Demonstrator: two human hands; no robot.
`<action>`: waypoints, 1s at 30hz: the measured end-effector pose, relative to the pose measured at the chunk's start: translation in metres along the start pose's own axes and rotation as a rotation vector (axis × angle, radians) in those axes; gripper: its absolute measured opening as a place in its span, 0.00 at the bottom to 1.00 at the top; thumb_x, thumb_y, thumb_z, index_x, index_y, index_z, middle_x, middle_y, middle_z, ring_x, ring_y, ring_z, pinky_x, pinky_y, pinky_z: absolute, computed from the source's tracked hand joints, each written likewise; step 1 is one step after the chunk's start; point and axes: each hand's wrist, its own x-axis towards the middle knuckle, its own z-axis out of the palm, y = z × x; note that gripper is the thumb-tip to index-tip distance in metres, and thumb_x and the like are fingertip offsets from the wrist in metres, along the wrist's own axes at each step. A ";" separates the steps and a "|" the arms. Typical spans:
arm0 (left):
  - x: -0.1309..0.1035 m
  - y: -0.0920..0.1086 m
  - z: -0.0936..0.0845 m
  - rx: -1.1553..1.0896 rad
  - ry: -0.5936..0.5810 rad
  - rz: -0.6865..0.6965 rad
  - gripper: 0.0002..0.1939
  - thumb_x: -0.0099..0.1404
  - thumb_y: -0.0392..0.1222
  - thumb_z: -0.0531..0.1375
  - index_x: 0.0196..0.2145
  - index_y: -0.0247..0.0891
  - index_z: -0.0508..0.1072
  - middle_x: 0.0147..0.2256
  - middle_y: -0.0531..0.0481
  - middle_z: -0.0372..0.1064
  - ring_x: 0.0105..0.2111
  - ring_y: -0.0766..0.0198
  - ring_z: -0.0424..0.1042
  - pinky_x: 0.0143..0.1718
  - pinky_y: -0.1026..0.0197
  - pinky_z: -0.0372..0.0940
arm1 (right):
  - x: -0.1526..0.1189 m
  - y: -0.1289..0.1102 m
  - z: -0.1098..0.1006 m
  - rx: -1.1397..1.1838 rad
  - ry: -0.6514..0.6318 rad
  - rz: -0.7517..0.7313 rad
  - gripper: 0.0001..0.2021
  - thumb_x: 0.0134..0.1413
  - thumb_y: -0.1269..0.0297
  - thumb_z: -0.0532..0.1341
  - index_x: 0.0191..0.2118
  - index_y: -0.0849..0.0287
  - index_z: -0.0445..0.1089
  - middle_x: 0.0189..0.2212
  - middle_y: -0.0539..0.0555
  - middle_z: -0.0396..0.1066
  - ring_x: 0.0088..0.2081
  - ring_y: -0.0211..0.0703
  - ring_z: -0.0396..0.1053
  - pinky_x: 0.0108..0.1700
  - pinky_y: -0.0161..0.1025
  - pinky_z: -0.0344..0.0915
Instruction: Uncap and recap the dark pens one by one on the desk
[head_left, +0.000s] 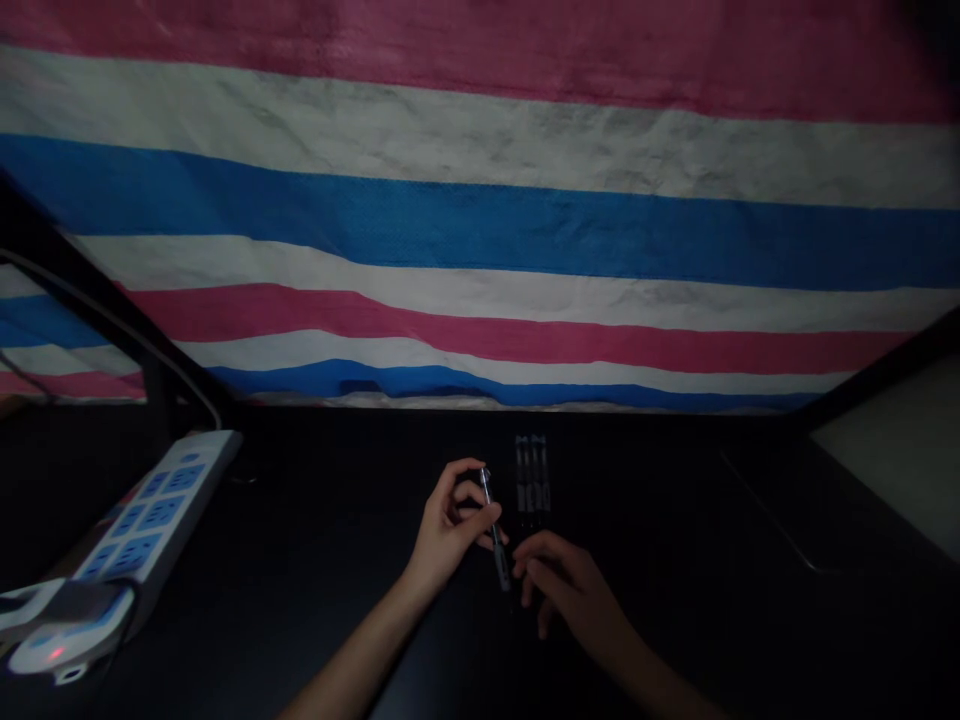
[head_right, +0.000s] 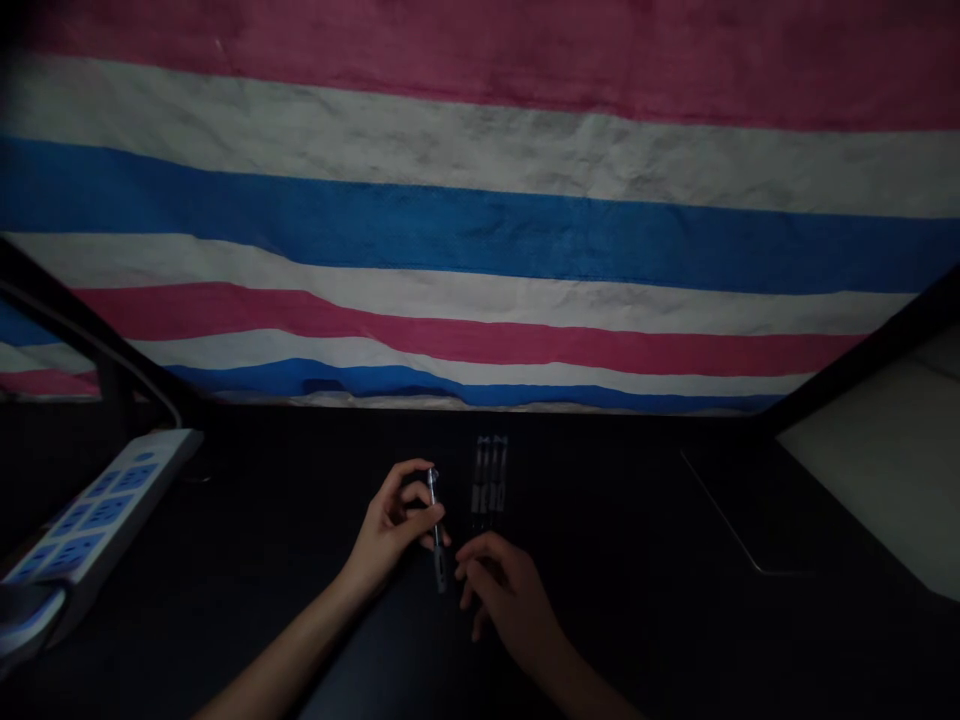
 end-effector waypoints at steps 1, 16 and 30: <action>0.001 0.001 0.001 0.003 0.005 0.004 0.25 0.56 0.40 0.66 0.48 0.44 0.59 0.28 0.61 0.63 0.21 0.65 0.75 0.20 0.67 0.69 | 0.000 0.000 0.001 -0.005 0.009 0.001 0.16 0.52 0.52 0.59 0.35 0.62 0.68 0.30 0.53 0.67 0.26 0.37 0.67 0.17 0.30 0.64; 0.032 0.039 0.000 0.170 0.007 0.114 0.25 0.53 0.41 0.65 0.47 0.43 0.60 0.24 0.61 0.65 0.21 0.63 0.75 0.21 0.65 0.68 | 0.003 -0.002 -0.005 -0.618 0.161 -0.352 0.08 0.59 0.70 0.52 0.38 0.57 0.68 0.32 0.53 0.71 0.32 0.41 0.70 0.32 0.38 0.70; 0.071 0.006 0.001 0.889 0.096 0.132 0.23 0.48 0.31 0.65 0.44 0.38 0.71 0.24 0.57 0.67 0.21 0.67 0.68 0.25 0.65 0.60 | 0.024 -0.003 -0.022 -1.459 0.090 -0.924 0.13 0.59 0.79 0.53 0.46 0.62 0.70 0.43 0.58 0.73 0.49 0.50 0.65 0.49 0.49 0.65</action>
